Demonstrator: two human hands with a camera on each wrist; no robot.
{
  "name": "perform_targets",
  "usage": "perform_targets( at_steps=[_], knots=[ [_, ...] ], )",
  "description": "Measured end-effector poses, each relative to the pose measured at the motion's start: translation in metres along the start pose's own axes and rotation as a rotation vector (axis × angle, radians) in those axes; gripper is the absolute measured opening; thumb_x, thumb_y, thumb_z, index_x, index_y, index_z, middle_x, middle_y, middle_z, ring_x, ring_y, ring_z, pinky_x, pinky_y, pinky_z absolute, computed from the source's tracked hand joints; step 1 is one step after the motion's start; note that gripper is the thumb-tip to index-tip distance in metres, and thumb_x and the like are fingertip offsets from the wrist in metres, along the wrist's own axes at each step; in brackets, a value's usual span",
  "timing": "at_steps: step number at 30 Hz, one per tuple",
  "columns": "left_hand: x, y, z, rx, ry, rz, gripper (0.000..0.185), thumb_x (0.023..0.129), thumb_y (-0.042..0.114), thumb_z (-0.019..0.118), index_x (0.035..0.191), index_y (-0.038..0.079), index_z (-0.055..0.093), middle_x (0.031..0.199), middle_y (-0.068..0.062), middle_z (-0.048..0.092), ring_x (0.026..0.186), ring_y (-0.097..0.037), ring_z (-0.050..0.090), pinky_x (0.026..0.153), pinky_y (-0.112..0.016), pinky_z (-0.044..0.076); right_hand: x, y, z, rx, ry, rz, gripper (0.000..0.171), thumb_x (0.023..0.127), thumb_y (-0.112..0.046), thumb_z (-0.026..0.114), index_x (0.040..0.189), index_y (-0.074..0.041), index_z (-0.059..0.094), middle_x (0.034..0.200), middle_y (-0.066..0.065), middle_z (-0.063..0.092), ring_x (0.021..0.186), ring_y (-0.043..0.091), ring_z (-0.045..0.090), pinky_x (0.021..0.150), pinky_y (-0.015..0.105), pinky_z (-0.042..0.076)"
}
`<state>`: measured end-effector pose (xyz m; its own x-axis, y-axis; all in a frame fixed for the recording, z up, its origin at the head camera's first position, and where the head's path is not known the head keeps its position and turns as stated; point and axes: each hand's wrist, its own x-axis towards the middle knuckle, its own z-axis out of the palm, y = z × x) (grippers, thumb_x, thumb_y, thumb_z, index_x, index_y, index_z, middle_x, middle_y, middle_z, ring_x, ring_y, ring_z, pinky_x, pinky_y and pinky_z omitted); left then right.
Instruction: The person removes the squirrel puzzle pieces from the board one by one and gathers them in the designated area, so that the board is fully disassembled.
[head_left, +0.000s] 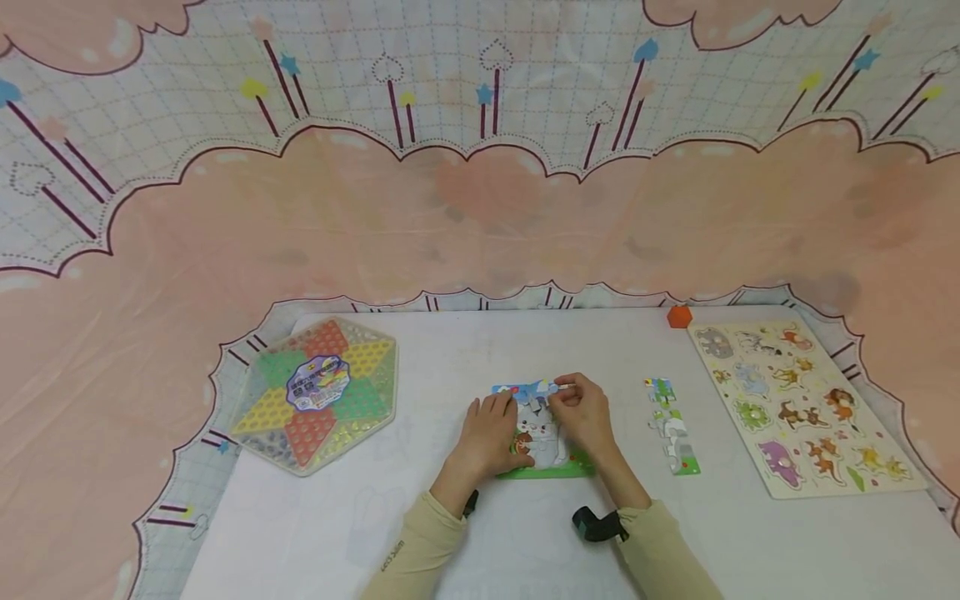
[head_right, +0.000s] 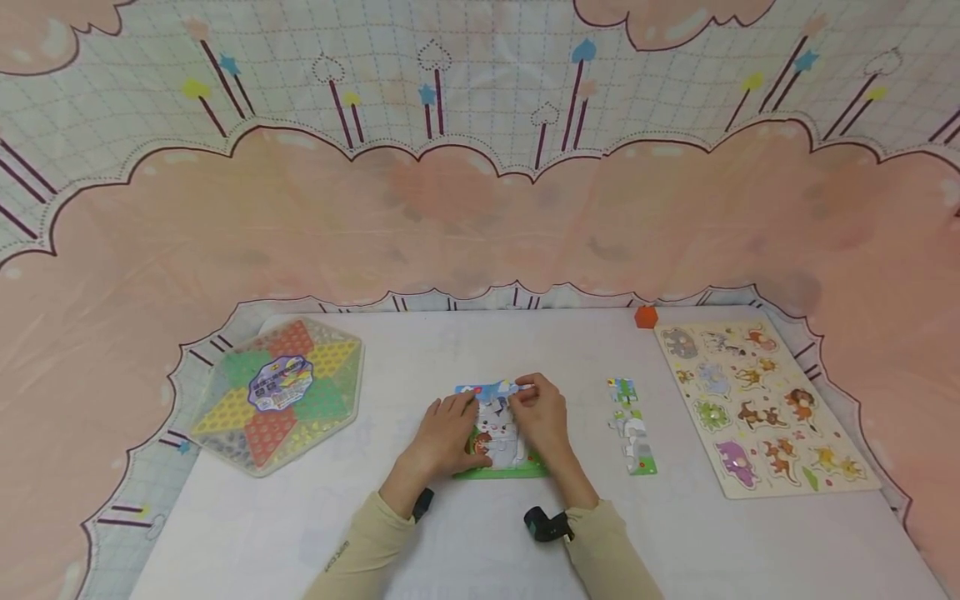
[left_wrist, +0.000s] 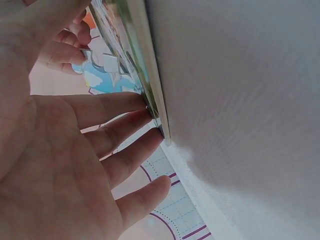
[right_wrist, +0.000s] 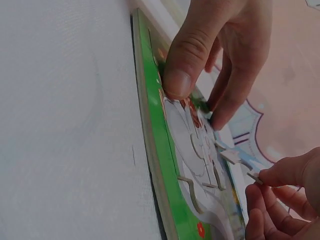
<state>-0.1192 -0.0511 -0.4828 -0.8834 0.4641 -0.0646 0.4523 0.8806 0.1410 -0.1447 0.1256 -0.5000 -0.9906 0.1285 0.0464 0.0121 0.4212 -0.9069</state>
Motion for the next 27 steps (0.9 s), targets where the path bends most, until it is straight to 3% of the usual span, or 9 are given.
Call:
perform_targets(
  at_steps=[8, 15, 21, 27],
  knots=[
    [0.001, -0.001, 0.002, 0.012, -0.007, -0.003, 0.097, 0.073, 0.061, 0.079, 0.14, -0.003, 0.049, 0.144, -0.014, 0.046, 0.131, -0.031, 0.044, 0.108, -0.052, 0.036, 0.004, 0.003, -0.008, 0.033, 0.036, 0.054, 0.023, 0.082, 0.0, 0.071, 0.104, 0.002, 0.069, 0.082, 0.012, 0.069, 0.067, 0.009, 0.063, 0.061, 0.017, 0.048],
    [0.0, 0.0, 0.0, 0.001, -0.021, -0.008, 0.097, 0.074, 0.06, 0.078, 0.141, -0.003, 0.048, 0.144, -0.013, 0.045, 0.132, -0.031, 0.043, 0.109, -0.052, 0.035, 0.005, 0.004, -0.026, 0.125, 0.001, 0.071, 0.023, 0.087, 0.003, 0.069, 0.109, 0.006, 0.066, 0.088, 0.017, 0.066, 0.074, 0.018, 0.068, 0.064, 0.017, 0.05],
    [-0.001, 0.001, -0.002, -0.006, -0.02, -0.008, 0.096, 0.075, 0.06, 0.078, 0.142, -0.003, 0.048, 0.144, -0.013, 0.044, 0.132, -0.031, 0.042, 0.109, -0.052, 0.034, 0.008, 0.013, -0.041, 0.12, 0.008, 0.083, 0.026, 0.088, 0.001, 0.069, 0.113, 0.005, 0.066, 0.093, 0.018, 0.066, 0.072, 0.007, 0.063, 0.067, 0.016, 0.05],
    [-0.001, 0.001, -0.002, -0.006, -0.024, -0.008, 0.096, 0.075, 0.06, 0.077, 0.142, -0.002, 0.048, 0.145, -0.014, 0.044, 0.132, -0.031, 0.042, 0.109, -0.052, 0.034, 0.009, 0.018, -0.057, 0.114, 0.038, 0.102, 0.029, 0.088, 0.002, 0.068, 0.116, 0.006, 0.064, 0.097, 0.021, 0.065, 0.072, 0.008, 0.063, 0.061, 0.017, 0.049]
  ],
)
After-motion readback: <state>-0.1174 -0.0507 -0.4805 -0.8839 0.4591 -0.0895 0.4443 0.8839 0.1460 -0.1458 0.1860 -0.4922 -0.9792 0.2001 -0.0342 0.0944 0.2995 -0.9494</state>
